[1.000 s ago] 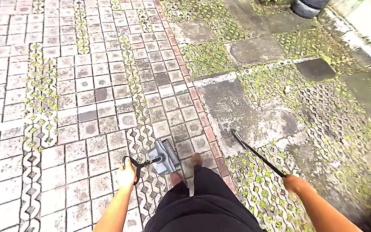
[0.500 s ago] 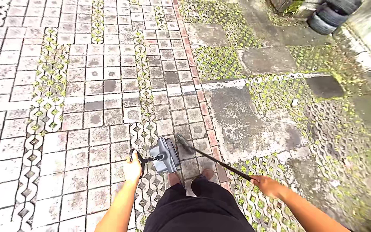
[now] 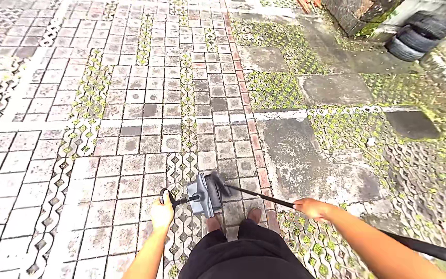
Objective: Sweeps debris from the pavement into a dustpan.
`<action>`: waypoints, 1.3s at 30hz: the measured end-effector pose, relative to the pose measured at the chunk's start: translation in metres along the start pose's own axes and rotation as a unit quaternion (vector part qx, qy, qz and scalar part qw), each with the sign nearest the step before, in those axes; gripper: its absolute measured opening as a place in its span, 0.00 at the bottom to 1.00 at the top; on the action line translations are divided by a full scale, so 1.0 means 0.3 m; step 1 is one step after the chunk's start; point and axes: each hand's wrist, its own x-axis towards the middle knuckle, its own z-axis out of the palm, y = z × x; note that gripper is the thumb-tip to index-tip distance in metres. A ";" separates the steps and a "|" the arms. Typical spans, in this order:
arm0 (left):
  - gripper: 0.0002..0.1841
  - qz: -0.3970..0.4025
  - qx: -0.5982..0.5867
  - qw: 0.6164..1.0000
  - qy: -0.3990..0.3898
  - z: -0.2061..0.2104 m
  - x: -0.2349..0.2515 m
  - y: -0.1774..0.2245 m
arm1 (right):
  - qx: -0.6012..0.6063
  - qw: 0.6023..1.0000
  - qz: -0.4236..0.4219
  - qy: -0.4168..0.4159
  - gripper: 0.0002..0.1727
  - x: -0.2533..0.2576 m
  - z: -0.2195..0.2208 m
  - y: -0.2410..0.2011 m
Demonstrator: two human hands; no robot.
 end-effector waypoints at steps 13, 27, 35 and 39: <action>0.33 0.002 -0.003 1.000 0.022 -0.156 -0.021 -0.155 | -0.149 0.987 0.064 -0.019 0.26 0.029 0.281 -0.023; 0.36 -0.046 -0.071 0.995 0.061 -0.183 0.023 -0.143 | 0.064 0.996 0.036 -0.041 0.28 0.060 0.305 0.218; 0.32 -0.124 -0.128 0.981 0.081 -0.142 -0.224 -0.307 | -0.190 0.975 0.043 0.111 0.27 0.039 0.047 0.112; 0.34 -0.153 -0.100 0.975 0.125 -0.070 -0.266 -0.361 | -0.210 0.974 0.019 0.088 0.26 0.065 0.068 -0.084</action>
